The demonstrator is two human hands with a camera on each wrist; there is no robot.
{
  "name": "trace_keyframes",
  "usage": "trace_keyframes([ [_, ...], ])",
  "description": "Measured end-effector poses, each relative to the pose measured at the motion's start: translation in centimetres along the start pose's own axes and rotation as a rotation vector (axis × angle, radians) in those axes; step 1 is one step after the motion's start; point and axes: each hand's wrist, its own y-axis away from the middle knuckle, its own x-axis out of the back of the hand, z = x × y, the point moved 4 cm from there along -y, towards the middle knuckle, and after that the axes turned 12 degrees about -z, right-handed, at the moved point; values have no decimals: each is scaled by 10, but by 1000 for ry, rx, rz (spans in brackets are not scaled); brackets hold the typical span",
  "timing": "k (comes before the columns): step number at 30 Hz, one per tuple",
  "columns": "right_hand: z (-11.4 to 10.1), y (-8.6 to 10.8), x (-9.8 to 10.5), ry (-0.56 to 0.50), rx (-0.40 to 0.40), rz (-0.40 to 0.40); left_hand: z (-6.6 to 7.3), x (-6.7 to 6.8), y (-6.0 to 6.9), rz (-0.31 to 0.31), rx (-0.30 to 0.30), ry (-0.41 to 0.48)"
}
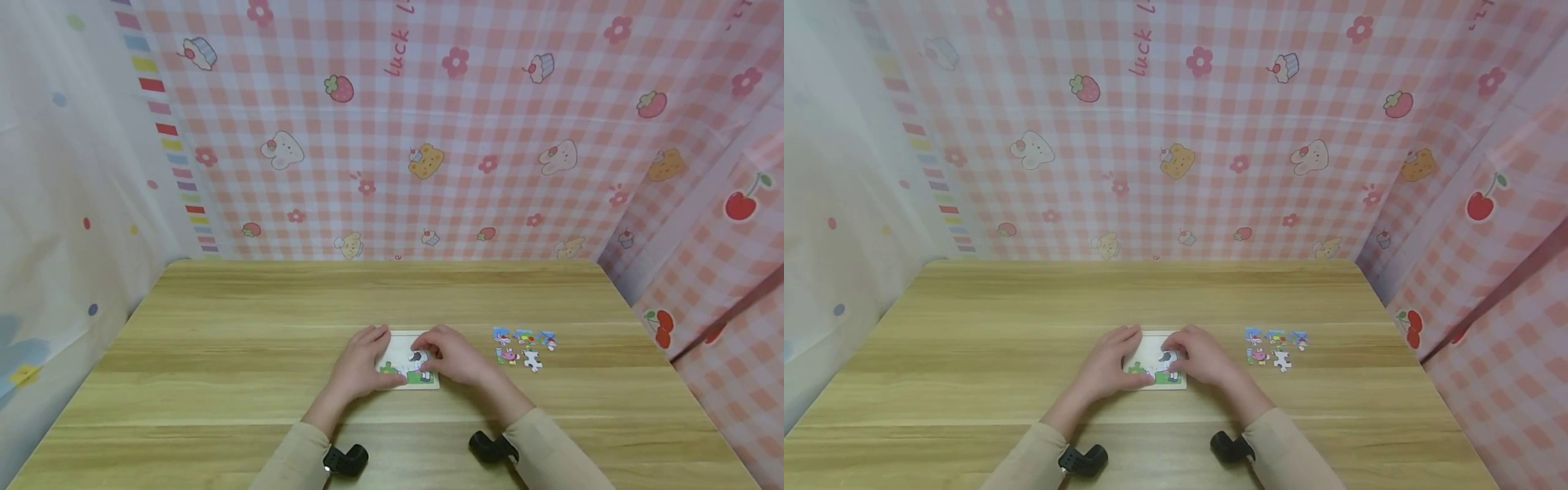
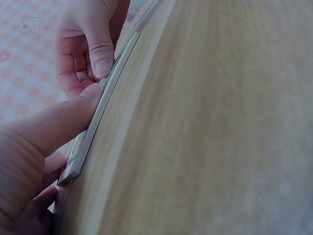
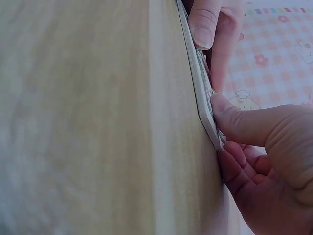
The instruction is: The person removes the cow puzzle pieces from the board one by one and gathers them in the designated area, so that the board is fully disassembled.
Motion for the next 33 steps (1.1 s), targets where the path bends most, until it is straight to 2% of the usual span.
trace_keyframes([
  [18,-1,0,-2,7,20,51,-1,-1,0,-6,8,0],
  [28,-2,0,-1,-74,60,41,0,0,0,-5,7,-6],
  [33,-3,1,-1,-71,82,42,0,0,0,-2,4,-9],
])
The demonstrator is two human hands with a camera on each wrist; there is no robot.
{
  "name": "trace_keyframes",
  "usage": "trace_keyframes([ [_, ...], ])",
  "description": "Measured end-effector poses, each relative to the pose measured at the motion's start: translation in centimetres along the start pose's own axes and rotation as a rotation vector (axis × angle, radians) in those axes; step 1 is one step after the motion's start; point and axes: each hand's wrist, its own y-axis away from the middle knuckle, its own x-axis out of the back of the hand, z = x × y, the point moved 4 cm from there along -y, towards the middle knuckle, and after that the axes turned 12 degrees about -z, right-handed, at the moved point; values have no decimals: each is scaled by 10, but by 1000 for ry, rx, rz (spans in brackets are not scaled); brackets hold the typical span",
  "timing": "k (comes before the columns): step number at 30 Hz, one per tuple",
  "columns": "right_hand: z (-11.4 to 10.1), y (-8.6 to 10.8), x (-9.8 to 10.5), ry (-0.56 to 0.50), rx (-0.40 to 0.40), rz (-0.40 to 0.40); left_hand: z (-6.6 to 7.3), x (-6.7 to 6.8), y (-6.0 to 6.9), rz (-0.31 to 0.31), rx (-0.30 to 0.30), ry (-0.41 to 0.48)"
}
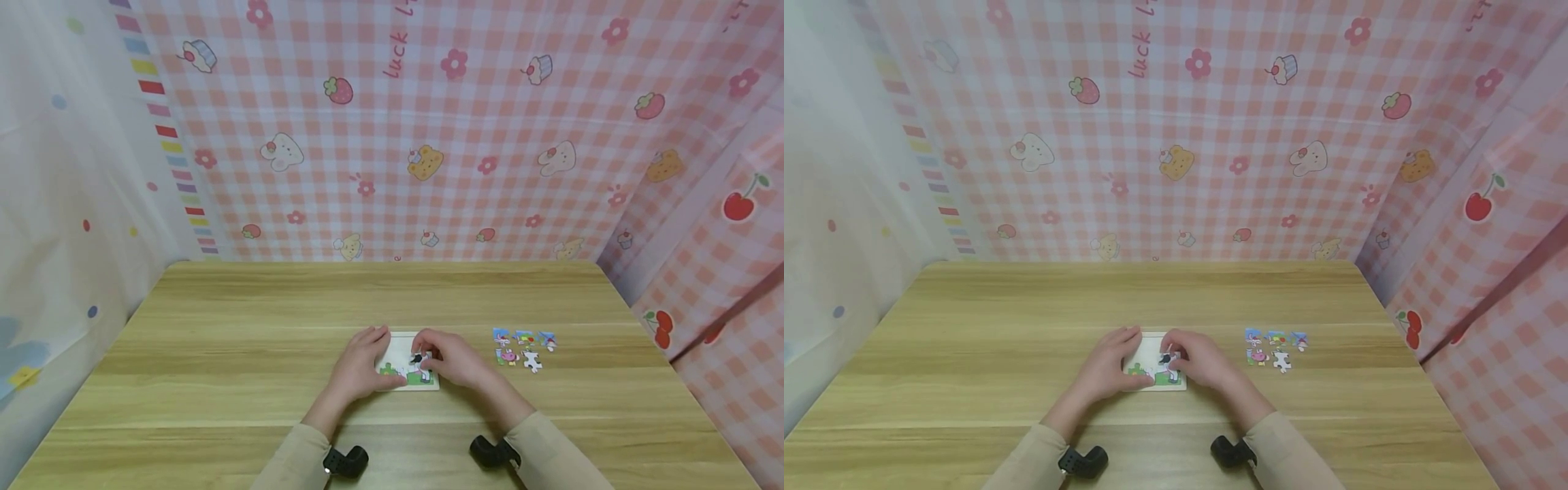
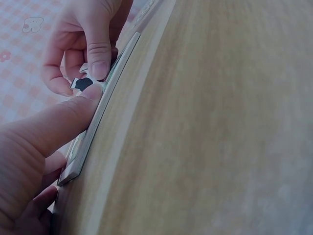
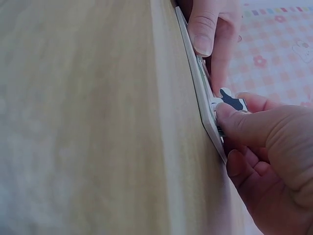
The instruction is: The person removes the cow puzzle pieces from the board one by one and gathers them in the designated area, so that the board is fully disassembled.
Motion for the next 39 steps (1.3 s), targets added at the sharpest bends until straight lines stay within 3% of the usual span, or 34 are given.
trace_keyframes([
  [14,-1,3,1,6,2,27,-1,1,1,0,5,1],
  [22,3,9,6,-108,-8,75,0,1,1,3,1,-4],
  [27,9,18,14,-106,-3,108,0,0,1,8,2,9],
  [35,25,44,30,-95,-89,132,1,1,0,0,2,10],
  [39,34,60,39,-87,-91,160,1,0,0,-3,1,7],
])
